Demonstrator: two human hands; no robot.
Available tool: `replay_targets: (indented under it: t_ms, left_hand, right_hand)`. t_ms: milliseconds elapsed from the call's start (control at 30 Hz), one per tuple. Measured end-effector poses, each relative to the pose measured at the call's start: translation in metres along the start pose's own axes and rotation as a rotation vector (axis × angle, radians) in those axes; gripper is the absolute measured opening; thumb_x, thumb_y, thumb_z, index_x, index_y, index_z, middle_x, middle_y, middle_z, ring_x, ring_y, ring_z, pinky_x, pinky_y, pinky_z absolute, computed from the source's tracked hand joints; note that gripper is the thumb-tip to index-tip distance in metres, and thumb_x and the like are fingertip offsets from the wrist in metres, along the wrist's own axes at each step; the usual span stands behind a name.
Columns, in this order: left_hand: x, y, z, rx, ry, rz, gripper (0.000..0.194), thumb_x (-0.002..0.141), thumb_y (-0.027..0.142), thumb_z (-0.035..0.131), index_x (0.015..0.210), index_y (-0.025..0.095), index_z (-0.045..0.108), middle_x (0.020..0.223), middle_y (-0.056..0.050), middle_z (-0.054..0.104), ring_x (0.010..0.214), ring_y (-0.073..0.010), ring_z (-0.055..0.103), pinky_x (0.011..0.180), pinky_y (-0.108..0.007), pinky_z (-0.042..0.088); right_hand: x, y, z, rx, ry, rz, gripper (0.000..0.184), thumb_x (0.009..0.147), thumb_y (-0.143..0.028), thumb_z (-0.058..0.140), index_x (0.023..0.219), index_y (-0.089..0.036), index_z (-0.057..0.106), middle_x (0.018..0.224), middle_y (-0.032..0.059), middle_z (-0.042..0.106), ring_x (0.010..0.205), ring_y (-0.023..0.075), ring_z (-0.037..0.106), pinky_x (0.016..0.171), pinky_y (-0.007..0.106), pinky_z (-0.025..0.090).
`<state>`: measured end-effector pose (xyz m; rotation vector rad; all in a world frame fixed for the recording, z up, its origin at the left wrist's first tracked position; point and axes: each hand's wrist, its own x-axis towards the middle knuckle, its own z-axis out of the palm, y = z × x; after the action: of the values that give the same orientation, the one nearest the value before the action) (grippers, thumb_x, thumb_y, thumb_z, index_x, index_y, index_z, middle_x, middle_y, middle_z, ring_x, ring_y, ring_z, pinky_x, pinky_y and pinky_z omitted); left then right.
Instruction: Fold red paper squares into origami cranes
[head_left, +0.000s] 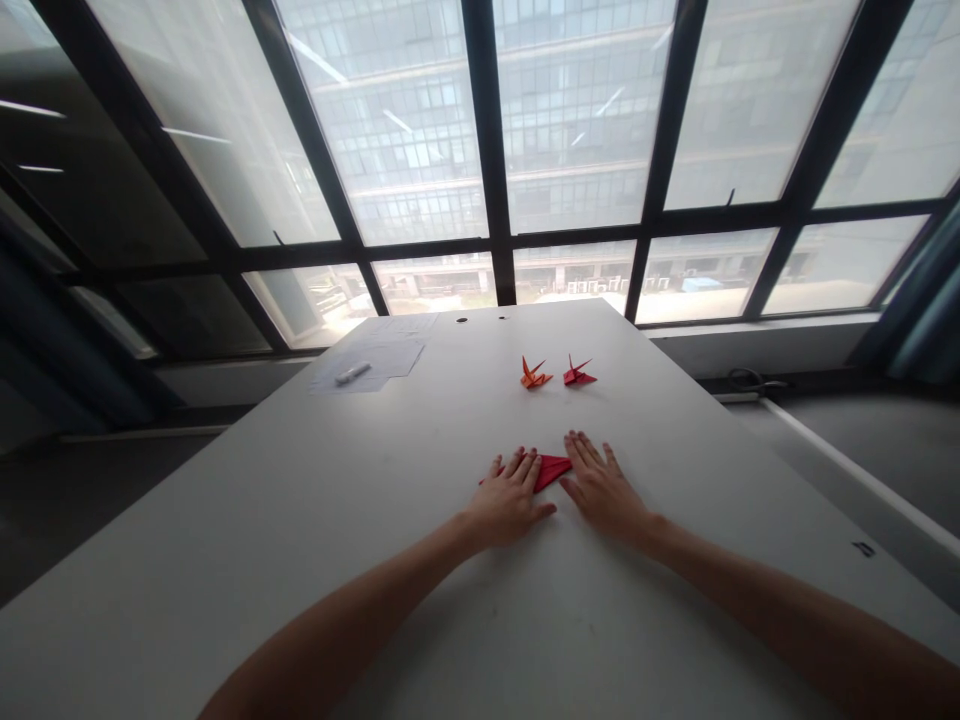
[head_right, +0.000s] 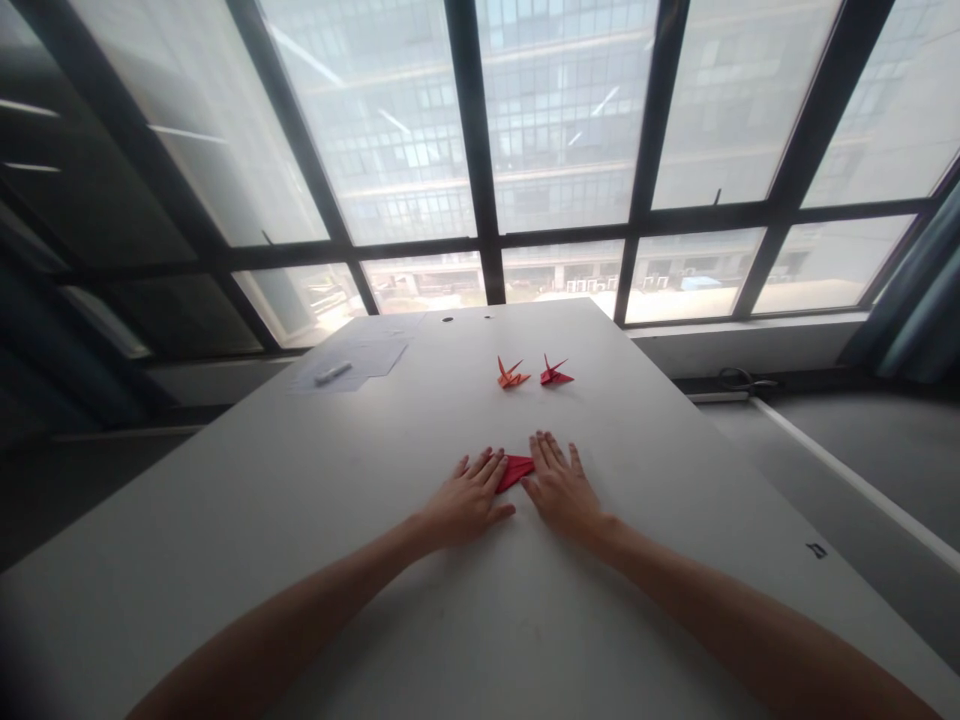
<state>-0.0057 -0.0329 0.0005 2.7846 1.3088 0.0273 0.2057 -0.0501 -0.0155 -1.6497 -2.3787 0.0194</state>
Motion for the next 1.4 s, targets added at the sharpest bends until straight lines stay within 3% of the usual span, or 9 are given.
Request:
replay_targets:
  t_ms: [100,233,400,500,633,900,1133,1267,1400]
  left_hand:
    - [-0.001,-0.002,0.001,-0.011,0.009,0.015,0.083,0.094,0.07,0.02,0.157,0.016,0.018,0.162,-0.014,0.017,0.151,-0.0325,0.012,0.119,-0.057,0.013]
    - [0.003,-0.008,-0.001,-0.024,0.017,0.007,0.08,0.094,0.069,0.024,0.156,0.018,0.02,0.162,-0.014,0.019,0.15,-0.0336,0.013,0.118,-0.059,0.015]
    - [0.01,-0.012,-0.007,0.011,0.173,-0.184,0.067,0.101,0.054,0.019,0.15,0.012,0.036,0.155,-0.02,0.035,0.149,-0.0333,0.021,0.118,-0.059,0.015]
    - [0.01,-0.006,-0.007,0.041,0.256,-0.084,0.064,0.103,0.048,0.019,0.153,0.01,0.029,0.158,-0.018,0.03,0.15,-0.0277,0.017,0.121,-0.053,0.011]
    - [0.007,0.0,0.0,0.006,0.141,0.094,0.067,0.1,0.057,0.022,0.155,0.018,0.025,0.159,-0.013,0.029,0.15,-0.0258,0.02,0.12,-0.051,0.014]
    - [0.014,-0.022,0.007,-0.028,0.116,-0.111,0.062,0.101,0.052,0.024,0.153,0.019,0.03,0.159,-0.013,0.028,0.149,-0.0311,0.02,0.118,-0.058,0.016]
    - [0.013,-0.007,-0.006,-0.062,0.398,-0.068,0.045,0.102,0.026,0.031,0.145,0.019,0.043,0.145,-0.012,0.05,0.135,-0.0235,0.043,0.112,-0.041,0.033]
    - [0.012,0.0,-0.006,-0.144,0.367,-0.062,0.043,0.094,0.047,0.054,0.13,0.024,0.058,0.124,-0.009,0.063,0.114,-0.0265,0.056,0.1,-0.042,0.044]
    - [0.018,-0.008,-0.003,-0.29,0.361,-0.028,0.036,0.088,0.04,0.063,0.12,0.024,0.064,0.118,-0.008,0.067,0.11,-0.0258,0.06,0.099,-0.041,0.045]
  right_hand:
    - [0.001,0.002,-0.002,0.067,-0.092,-0.198,0.064,0.102,-0.048,0.021,0.156,-0.014,0.021,0.161,0.013,0.021,0.15,0.0236,0.017,0.12,0.052,0.012]
    - [0.0,0.003,-0.003,0.061,-0.107,-0.163,0.067,0.102,-0.052,0.02,0.155,-0.012,0.024,0.16,0.0151,0.023,0.149,0.0253,0.019,0.12,0.054,0.009]
    - [0.0,0.001,-0.002,0.052,-0.114,-0.141,0.069,0.101,-0.054,0.019,0.154,-0.01,0.026,0.16,0.0158,0.021,0.15,0.0251,0.018,0.121,0.052,0.008]
    - [0.0,0.0,-0.002,0.052,-0.103,-0.148,0.069,0.101,-0.053,0.02,0.154,-0.009,0.026,0.16,0.0164,0.023,0.15,0.0249,0.018,0.121,0.052,0.008]
    - [0.0,-0.001,-0.001,0.041,-0.092,-0.144,0.065,0.102,-0.047,0.023,0.154,-0.009,0.026,0.159,0.0159,0.024,0.149,0.0257,0.019,0.121,0.053,0.009]
    - [0.0,-0.007,-0.003,0.045,-0.026,-0.098,0.057,0.102,-0.039,0.026,0.15,-0.011,0.037,0.156,0.0139,0.036,0.146,0.0262,0.027,0.12,0.05,0.014]
    - [0.003,-0.009,-0.021,0.012,0.097,-0.028,0.031,0.099,-0.027,0.041,0.1,-0.018,0.071,0.11,0.0114,0.067,0.106,0.0239,0.058,0.096,0.035,0.042]
    - [0.004,-0.003,-0.025,0.031,0.123,-0.018,0.028,0.098,-0.03,0.045,0.093,-0.02,0.071,0.1,0.0089,0.067,0.097,0.0222,0.059,0.089,0.032,0.044]
    - [0.005,0.002,-0.022,0.102,0.121,0.011,0.033,0.1,-0.027,0.038,0.099,-0.021,0.071,0.097,0.0071,0.071,0.092,0.0193,0.063,0.086,0.029,0.044]
